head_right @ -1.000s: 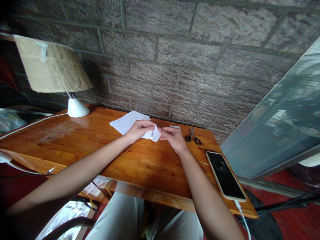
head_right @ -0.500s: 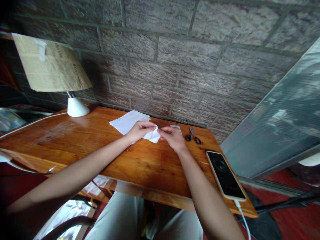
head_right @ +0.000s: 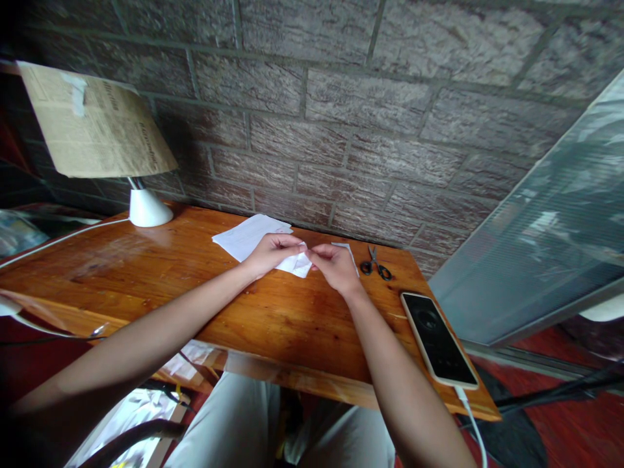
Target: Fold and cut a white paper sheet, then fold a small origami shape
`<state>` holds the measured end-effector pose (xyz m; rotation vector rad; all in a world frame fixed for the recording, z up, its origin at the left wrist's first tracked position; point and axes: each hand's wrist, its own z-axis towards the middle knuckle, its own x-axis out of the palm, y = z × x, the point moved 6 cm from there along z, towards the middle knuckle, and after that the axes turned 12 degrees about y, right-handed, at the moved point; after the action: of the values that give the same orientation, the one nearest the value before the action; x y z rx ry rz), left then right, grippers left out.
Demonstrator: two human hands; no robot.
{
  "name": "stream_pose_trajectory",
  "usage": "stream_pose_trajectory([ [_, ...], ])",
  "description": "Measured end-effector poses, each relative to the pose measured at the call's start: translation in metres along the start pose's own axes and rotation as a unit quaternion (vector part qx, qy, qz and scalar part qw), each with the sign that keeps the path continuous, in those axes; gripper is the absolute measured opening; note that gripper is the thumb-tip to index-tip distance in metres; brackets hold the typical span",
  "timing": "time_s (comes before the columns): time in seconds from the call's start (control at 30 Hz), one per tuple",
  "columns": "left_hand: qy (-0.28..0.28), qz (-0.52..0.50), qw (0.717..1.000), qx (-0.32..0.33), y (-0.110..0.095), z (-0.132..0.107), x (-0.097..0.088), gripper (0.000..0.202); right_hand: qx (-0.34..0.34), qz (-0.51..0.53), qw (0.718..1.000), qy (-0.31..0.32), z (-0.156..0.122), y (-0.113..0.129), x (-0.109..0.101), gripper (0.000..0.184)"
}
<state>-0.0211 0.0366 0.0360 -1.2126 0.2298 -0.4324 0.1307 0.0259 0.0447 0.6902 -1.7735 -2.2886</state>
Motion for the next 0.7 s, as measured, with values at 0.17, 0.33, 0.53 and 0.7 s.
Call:
stream_pose_trajectory([
  [0.17,-0.014,-0.011,1.000,0.000,0.0035,0.0004,-0.0039,0.034,-0.007,-0.002,1.000,0.011,-0.0003,0.0034,0.0008,0.038],
  [0.33,-0.035,-0.044,0.998,-0.014,0.0055,0.0010,-0.0065,0.036,0.014,0.018,0.998,0.059,-0.0029,0.0055,0.0029,0.032],
  [0.53,-0.052,-0.049,0.997,-0.010,0.0048,0.0010,-0.0093,0.035,0.018,-0.003,0.998,0.061,-0.0034,0.0040,0.0007,0.032],
  [0.7,-0.049,-0.048,0.998,0.002,0.0047,0.0017,-0.0085,0.034,0.018,-0.013,0.998,0.054,-0.0026,0.0020,-0.0001,0.031],
])
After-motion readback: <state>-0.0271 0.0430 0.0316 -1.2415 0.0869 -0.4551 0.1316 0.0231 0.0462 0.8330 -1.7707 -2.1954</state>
